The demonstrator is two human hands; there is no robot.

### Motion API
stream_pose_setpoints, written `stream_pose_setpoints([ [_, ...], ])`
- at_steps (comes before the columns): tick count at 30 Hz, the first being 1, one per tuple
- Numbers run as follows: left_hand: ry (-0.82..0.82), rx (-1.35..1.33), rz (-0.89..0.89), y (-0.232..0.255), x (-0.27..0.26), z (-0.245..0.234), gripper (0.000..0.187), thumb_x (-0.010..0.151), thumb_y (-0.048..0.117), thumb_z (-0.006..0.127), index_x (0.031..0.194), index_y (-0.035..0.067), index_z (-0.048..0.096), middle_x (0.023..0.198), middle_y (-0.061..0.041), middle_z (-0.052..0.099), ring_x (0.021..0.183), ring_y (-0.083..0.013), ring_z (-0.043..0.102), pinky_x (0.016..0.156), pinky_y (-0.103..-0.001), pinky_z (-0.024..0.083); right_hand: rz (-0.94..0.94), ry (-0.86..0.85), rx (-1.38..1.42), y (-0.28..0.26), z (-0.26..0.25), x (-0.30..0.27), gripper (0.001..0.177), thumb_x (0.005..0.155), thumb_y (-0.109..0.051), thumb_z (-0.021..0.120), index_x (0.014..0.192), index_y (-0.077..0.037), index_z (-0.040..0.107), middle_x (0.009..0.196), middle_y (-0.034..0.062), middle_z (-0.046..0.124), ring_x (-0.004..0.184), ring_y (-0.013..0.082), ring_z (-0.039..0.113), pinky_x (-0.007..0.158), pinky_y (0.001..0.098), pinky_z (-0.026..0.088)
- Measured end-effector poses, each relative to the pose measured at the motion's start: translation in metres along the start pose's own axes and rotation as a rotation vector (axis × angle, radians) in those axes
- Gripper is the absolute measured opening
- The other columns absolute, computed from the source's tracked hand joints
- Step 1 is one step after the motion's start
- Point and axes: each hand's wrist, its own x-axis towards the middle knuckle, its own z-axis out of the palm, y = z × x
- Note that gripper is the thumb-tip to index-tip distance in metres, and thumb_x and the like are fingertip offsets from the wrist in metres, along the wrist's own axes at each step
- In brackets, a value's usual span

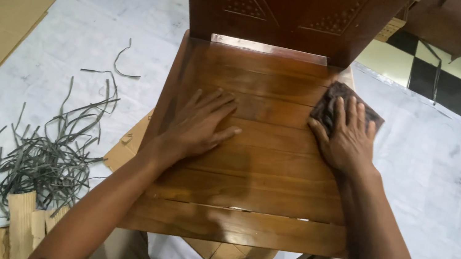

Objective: Wiping down a wooden chair and then wrapping cardboard around the legs of a wooden stool to prepare it for delivery.

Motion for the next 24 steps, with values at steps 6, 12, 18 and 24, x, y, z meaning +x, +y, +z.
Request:
stream_pose_setpoints([
  [6,-0.042,0.023,0.002,0.003,0.006,0.004,0.068,0.103,0.063,0.037,0.154,0.018,0.041,0.163,-0.006,0.039,0.154,-0.0304,0.029,0.127,-0.059,0.013,-0.141,-0.016,0.003,-0.006,-0.005,0.003,0.087,0.099,-0.069,0.039,0.165,-0.013,0.025,0.168,0.0199,0.026,0.157,0.038,0.02,0.123,0.0632,0.017],
  [12,0.035,0.037,0.009,0.005,0.003,0.007,0.066,0.103,0.063,0.038,0.15,0.018,0.046,0.158,-0.006,0.046,0.151,-0.0297,0.034,0.127,-0.058,0.018,-0.194,-0.03,-0.038,0.009,-0.012,0.001,0.087,0.098,-0.068,0.042,0.164,-0.015,0.025,0.168,0.0177,0.026,0.156,0.0359,0.023,0.123,0.0591,0.024],
  [18,0.063,0.0,0.01,0.002,0.004,0.012,0.063,0.103,0.061,0.039,0.149,0.019,0.047,0.158,-0.005,0.045,0.152,-0.0287,0.033,0.126,-0.057,0.018,-0.106,-0.013,0.001,-0.011,-0.006,0.054,0.089,0.1,-0.073,0.038,0.163,-0.011,0.028,0.167,0.0207,0.028,0.156,0.0369,0.022,0.122,0.0615,0.021],
  [24,0.131,0.018,0.032,0.001,0.001,0.013,0.061,0.105,0.06,0.038,0.147,0.017,0.051,0.155,-0.008,0.05,0.149,-0.0294,0.039,0.125,-0.057,0.023,-0.262,-0.038,0.001,-0.041,-0.008,0.051,0.091,0.097,-0.075,0.04,0.162,-0.013,0.031,0.166,0.0196,0.031,0.155,0.0377,0.025,0.121,0.0631,0.024],
])
